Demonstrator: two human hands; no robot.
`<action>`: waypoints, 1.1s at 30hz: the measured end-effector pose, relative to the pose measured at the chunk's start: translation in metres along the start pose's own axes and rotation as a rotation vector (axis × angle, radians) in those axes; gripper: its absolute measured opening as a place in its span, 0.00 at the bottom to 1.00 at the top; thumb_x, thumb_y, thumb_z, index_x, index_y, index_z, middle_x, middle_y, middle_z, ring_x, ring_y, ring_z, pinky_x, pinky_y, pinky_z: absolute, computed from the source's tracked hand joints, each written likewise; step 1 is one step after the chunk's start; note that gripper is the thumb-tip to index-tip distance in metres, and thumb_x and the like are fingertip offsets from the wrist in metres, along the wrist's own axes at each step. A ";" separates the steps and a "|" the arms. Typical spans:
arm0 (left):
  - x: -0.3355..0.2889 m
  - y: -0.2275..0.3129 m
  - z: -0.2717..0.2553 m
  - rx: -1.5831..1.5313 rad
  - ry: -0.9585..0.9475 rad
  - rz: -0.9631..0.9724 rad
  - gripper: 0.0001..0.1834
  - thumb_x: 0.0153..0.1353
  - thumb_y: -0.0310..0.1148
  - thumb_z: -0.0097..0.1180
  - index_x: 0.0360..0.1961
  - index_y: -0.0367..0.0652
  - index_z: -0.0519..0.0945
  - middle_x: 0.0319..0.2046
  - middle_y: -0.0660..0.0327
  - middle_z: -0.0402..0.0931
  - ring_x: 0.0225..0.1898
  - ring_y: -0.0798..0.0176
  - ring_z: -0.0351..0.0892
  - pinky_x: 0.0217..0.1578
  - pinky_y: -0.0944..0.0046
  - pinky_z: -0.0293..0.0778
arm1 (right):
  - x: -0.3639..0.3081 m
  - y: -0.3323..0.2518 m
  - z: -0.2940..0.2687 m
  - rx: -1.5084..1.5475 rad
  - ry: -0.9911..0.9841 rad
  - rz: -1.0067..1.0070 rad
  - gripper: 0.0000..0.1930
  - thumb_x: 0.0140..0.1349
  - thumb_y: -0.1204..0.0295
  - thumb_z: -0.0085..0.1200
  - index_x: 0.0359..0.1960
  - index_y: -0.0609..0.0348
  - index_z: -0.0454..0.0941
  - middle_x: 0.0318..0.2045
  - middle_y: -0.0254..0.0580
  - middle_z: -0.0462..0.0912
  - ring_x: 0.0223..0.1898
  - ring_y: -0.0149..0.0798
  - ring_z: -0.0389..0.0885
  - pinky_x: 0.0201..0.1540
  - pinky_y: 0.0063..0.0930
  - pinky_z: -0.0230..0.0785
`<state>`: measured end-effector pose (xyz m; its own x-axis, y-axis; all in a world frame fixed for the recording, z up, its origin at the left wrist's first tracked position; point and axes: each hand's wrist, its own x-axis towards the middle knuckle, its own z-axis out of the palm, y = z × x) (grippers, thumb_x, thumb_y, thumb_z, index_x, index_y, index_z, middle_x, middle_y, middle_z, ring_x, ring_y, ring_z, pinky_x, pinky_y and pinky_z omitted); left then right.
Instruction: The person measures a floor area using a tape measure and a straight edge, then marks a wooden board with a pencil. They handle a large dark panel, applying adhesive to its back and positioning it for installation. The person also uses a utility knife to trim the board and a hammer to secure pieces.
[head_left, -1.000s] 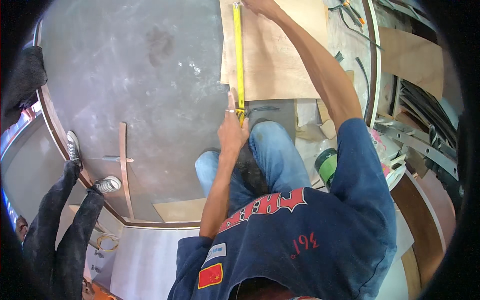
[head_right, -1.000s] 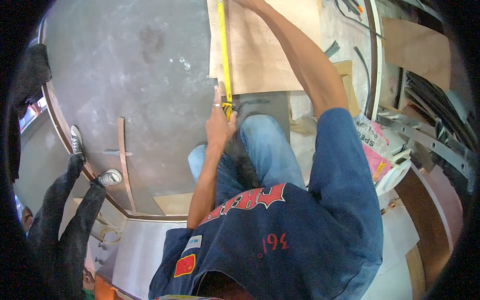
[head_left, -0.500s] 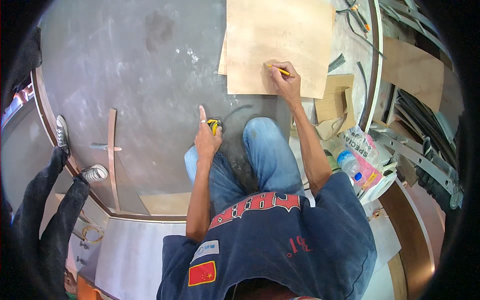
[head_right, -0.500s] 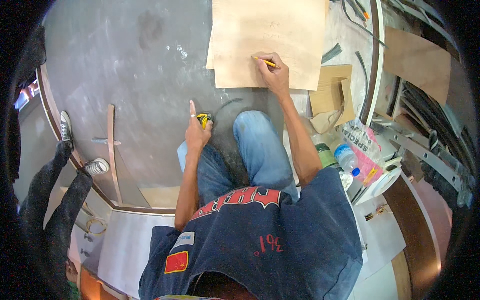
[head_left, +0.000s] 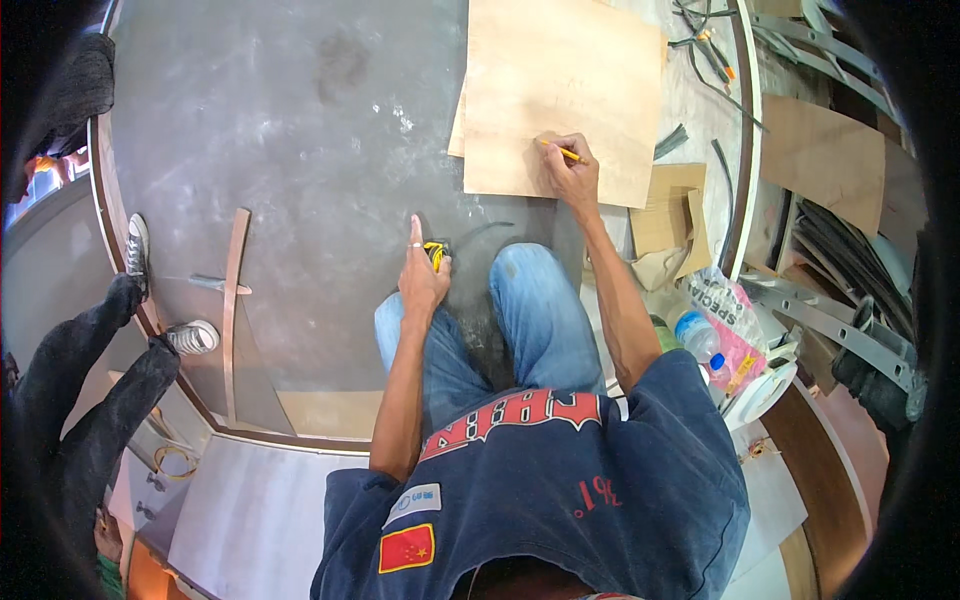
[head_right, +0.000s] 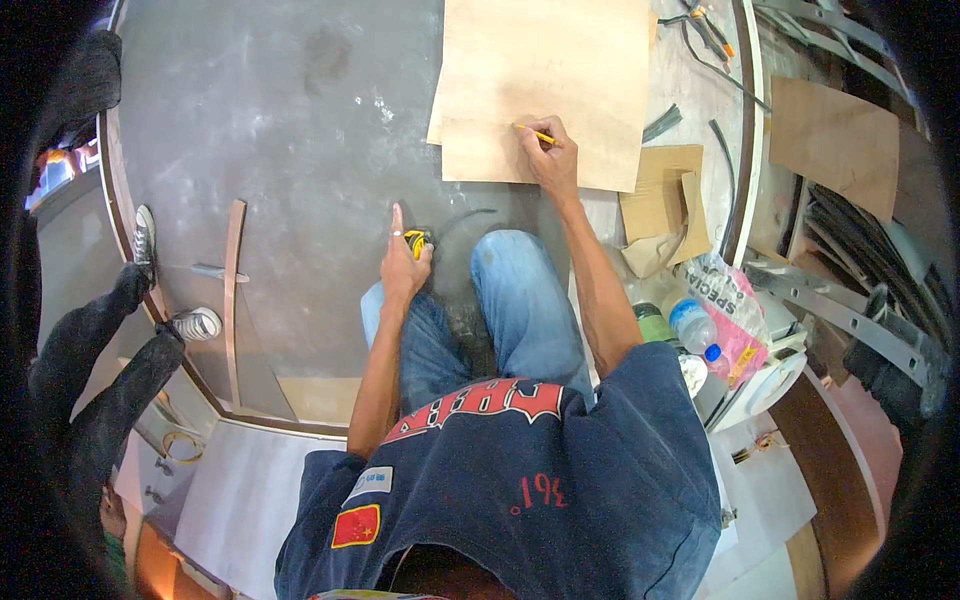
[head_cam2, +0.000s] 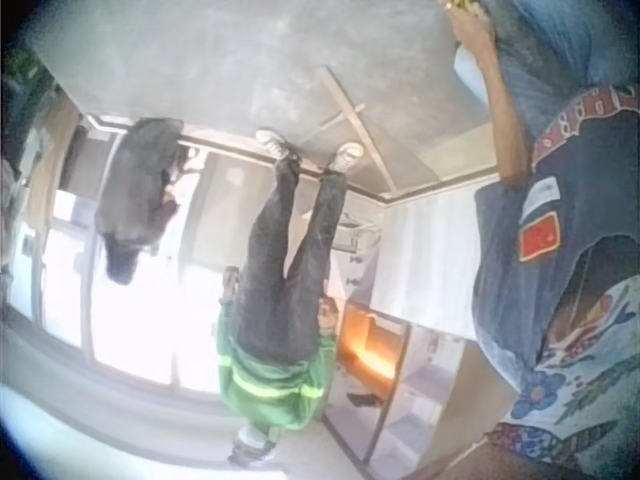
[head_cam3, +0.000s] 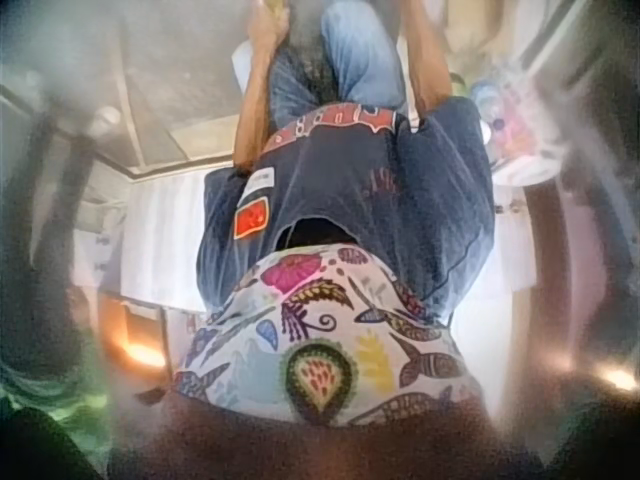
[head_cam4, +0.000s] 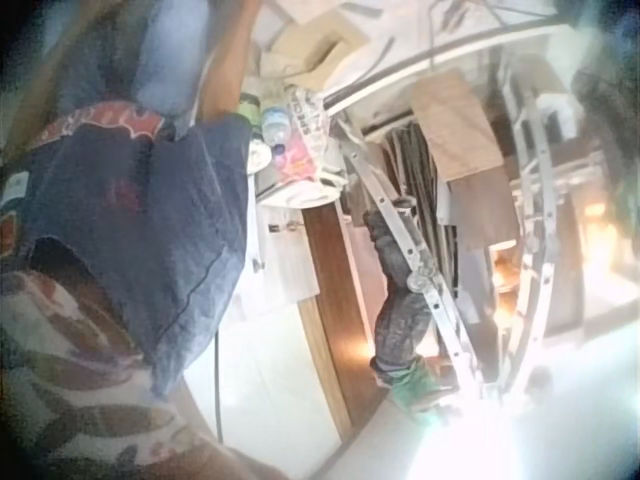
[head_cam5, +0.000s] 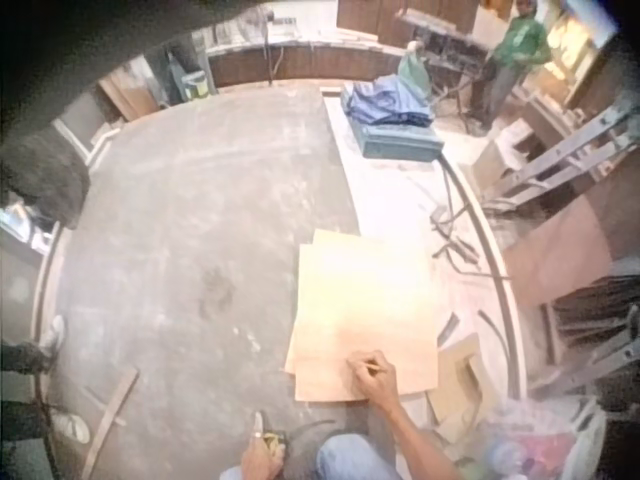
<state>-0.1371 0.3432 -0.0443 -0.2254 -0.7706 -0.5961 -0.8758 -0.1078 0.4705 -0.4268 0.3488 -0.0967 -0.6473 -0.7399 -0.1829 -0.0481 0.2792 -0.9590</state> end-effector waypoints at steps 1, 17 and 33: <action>0.000 -0.001 0.000 -0.002 -0.007 -0.005 0.50 0.53 0.30 0.60 0.72 0.49 0.43 0.65 0.48 0.60 0.57 0.42 0.69 0.54 0.50 0.69 | 0.000 -0.003 0.001 -0.038 -0.024 -0.033 0.07 0.60 0.72 0.56 0.29 0.62 0.74 0.21 0.31 0.75 0.25 0.22 0.70 0.28 0.19 0.65; -0.002 -0.003 0.000 -0.016 -0.009 0.005 0.49 0.54 0.30 0.60 0.72 0.51 0.43 0.62 0.45 0.62 0.56 0.41 0.70 0.54 0.49 0.69 | -0.006 -0.006 0.001 -0.107 0.049 -0.141 0.05 0.61 0.74 0.54 0.29 0.62 0.73 0.21 0.32 0.73 0.24 0.22 0.68 0.26 0.19 0.63; -0.006 -0.028 -0.001 -0.044 0.020 0.018 0.50 0.55 0.34 0.57 0.72 0.58 0.39 0.53 0.42 0.69 0.48 0.38 0.73 0.48 0.45 0.71 | -0.014 0.013 0.009 -0.067 0.048 -0.085 0.11 0.67 0.67 0.51 0.28 0.57 0.67 0.19 0.26 0.63 0.23 0.23 0.62 0.26 0.18 0.58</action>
<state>-0.1109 0.3499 -0.0532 -0.2319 -0.7850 -0.5745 -0.8518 -0.1213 0.5096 -0.4113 0.3576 -0.1083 -0.6744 -0.7330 -0.0890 -0.1545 0.2580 -0.9537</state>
